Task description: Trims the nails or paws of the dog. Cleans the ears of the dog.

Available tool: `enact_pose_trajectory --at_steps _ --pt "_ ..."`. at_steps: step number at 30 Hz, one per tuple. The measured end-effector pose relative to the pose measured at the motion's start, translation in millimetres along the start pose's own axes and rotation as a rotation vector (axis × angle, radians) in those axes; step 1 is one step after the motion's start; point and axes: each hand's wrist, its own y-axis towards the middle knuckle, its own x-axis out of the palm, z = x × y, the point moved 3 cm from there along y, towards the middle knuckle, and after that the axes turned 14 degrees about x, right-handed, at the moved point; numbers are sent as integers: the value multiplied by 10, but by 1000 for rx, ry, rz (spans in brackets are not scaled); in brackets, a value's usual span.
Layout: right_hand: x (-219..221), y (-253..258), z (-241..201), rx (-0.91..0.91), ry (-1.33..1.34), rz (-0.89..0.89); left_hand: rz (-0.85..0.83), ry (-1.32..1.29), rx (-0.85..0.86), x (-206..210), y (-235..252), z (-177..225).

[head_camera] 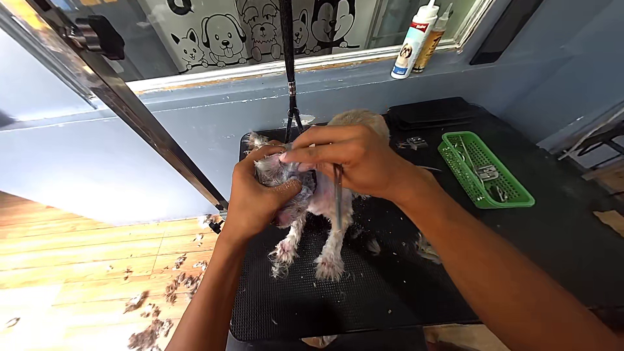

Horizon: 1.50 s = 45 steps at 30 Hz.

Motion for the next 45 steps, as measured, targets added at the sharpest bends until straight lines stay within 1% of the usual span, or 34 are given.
enact_pose_trajectory --at_steps 3,5,8,10,14,18,20,24,26,29,31,33,36,38,42,45 --pt "7 91 -42 -73 -105 11 0 9 -4 -4 -7 -10" --pt "9 130 -48 -61 -103 7 3 -1 -12 -6 -23 -6" --pt "-25 109 -1 25 57 50 -1 -4 -40 -23 -57 -25" --pt "-82 70 25 28 120 53 11 0 -65 -38 -97 -68" --pt "38 -26 -2 -4 1 -34 4 5 -77 -49 -135 -71" --pt "127 11 -56 -80 -72 0 6 7 -81 -37 -160 -55" --pt "126 13 -64 -50 -72 16 12 12 -94 -44 -173 -48" --pt "66 -45 -17 42 80 85 8 29 -108 -62 -211 -72" --pt "47 -69 -18 34 86 46 15 38 -109 -67 -232 -82" --pt "153 -86 -45 -10 -2 -6 12 67 -103 -81 -226 -63" --pt "202 -77 -64 -52 -50 8 9 93 -95 -85 -223 -49" --pt "219 -52 -73 -62 -43 51 8 109 -99 -102 -225 -40" --pt "191 -61 -72 34 41 127 0 117 -96 -125 -232 -30" --pt "138 -70 -65 75 93 146 -2 124 -95 -136 -236 -37" --pt "224 -103 -120 43 -10 96 -7 166 -88 -140 -238 -33" --pt "328 -124 -150 5 -70 113 -5 201 -90 -139 -236 -28"
